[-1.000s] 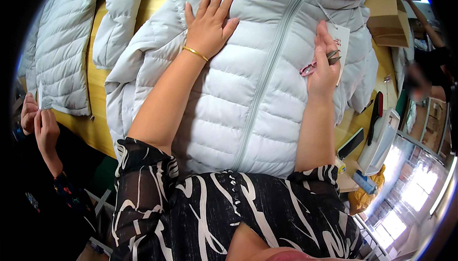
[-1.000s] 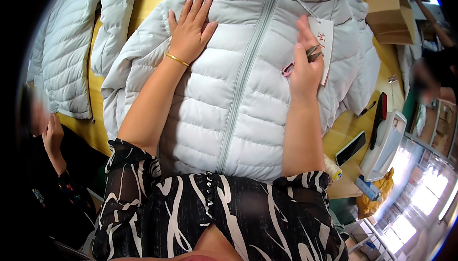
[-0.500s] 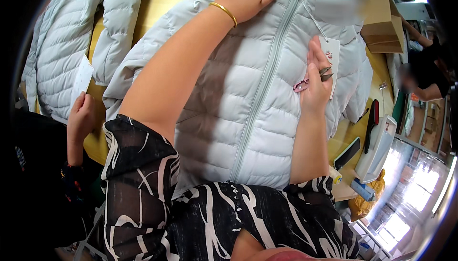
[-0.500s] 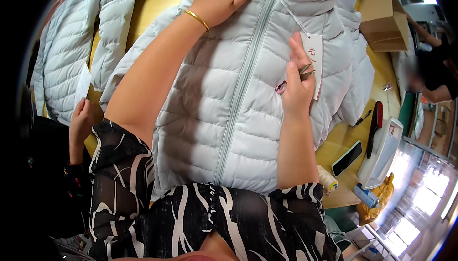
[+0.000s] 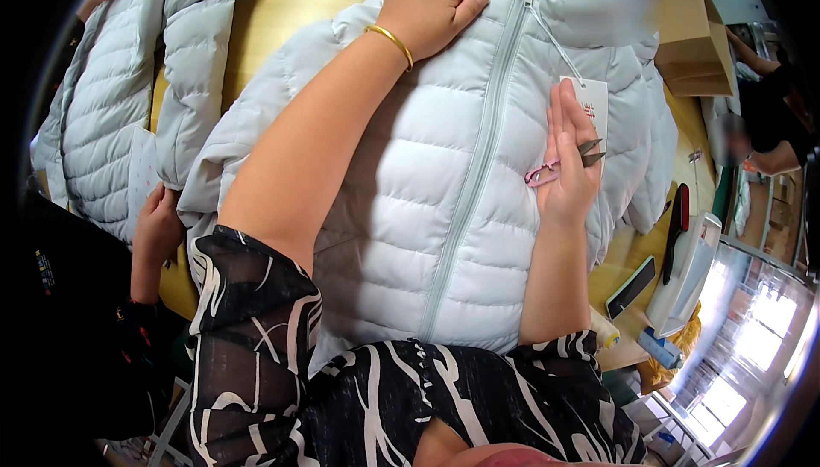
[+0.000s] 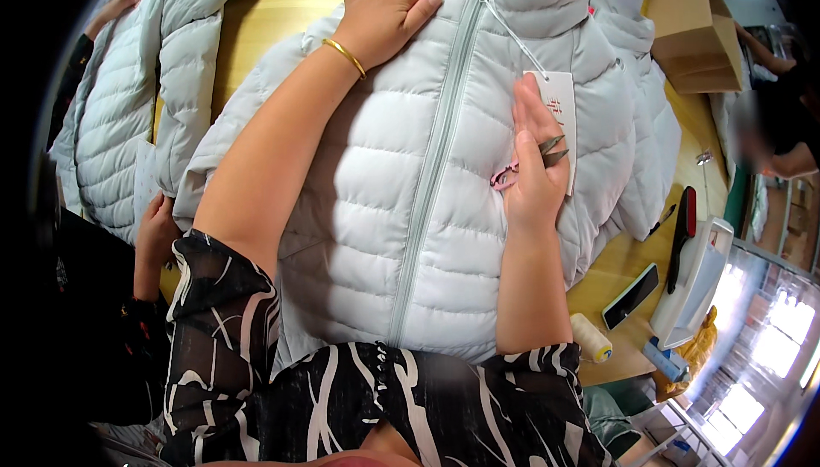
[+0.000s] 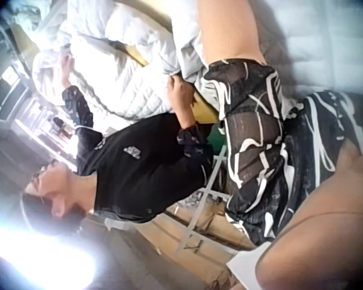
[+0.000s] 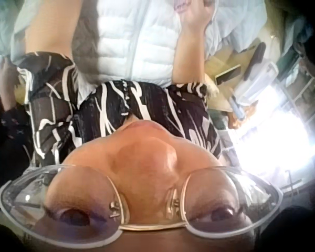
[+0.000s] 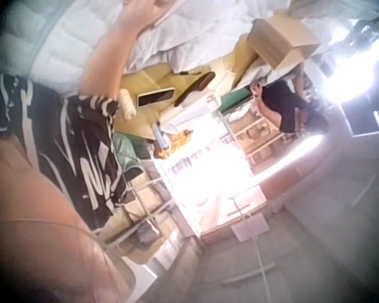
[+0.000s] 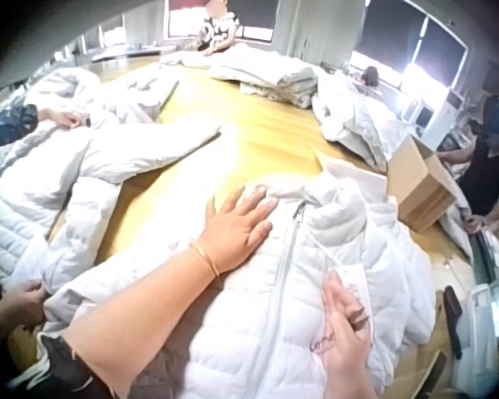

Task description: The person uses small scissors to trim loose threads from the seams and cuffs of a white puffer jacket laid out on a yellow table. The person smooths the fabric, inspects the zipper area, and snips excess threads from the sleeve and body of the garment.

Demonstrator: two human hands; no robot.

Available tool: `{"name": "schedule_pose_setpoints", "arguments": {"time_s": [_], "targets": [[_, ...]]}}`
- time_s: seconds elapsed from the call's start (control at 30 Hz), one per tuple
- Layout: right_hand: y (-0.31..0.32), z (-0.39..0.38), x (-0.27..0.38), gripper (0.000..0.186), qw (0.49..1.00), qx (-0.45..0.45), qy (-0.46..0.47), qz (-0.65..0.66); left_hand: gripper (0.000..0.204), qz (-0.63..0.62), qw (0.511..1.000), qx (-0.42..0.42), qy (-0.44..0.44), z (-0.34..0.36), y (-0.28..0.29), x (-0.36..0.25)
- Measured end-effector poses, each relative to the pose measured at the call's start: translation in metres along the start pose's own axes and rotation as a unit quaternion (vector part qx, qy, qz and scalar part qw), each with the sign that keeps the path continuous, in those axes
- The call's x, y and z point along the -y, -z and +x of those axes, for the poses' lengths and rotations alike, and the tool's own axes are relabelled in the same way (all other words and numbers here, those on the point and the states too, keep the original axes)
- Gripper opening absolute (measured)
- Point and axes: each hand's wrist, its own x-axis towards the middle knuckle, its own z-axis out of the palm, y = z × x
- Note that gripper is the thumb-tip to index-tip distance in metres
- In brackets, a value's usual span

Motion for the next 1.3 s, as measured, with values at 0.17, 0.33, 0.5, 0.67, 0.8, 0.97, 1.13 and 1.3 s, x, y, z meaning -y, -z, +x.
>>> {"name": "schedule_pose_setpoints", "arguments": {"time_s": [0.17,0.33,0.5,0.67,0.8,0.97,1.13,1.3], "targets": [[-0.005,0.0,-0.002,0.039,1.0,-0.014,-0.005,0.001,0.042,0.017,0.999,-0.034,0.004,-0.006,-0.013,0.002],[0.003,0.0,-0.009,0.039,1.0,0.012,0.015,0.005,0.045,0.014,0.998,-0.067,0.006,-0.012,-0.005,-0.008],[-0.001,-0.002,-0.007,0.039,1.0,0.006,0.013,0.003,0.054,-0.048,0.994,-0.092,-0.024,-0.023,0.001,-0.03],[0.001,-0.004,-0.008,0.04,1.0,0.002,0.015,-0.005,0.058,-0.096,0.991,-0.088,-0.021,-0.019,0.001,-0.052],[-0.002,-0.002,-0.007,0.039,1.0,0.007,0.023,0.005,0.055,-0.069,0.994,-0.086,0.002,-0.007,0.003,-0.06],[0.004,-0.003,-0.013,0.039,1.0,0.005,0.023,-0.005,0.044,-0.071,0.994,-0.082,-0.012,-0.007,0.0,-0.062],[-0.005,-0.003,-0.009,0.04,1.0,-0.026,0.016,0.003,0.047,-0.078,0.992,-0.094,-0.018,-0.009,-0.003,-0.062],[0.003,-0.002,-0.01,0.039,1.0,0.0,0.016,0.001,0.05,-0.184,0.971,-0.147,-0.032,-0.006,0.0,-0.053]]}}
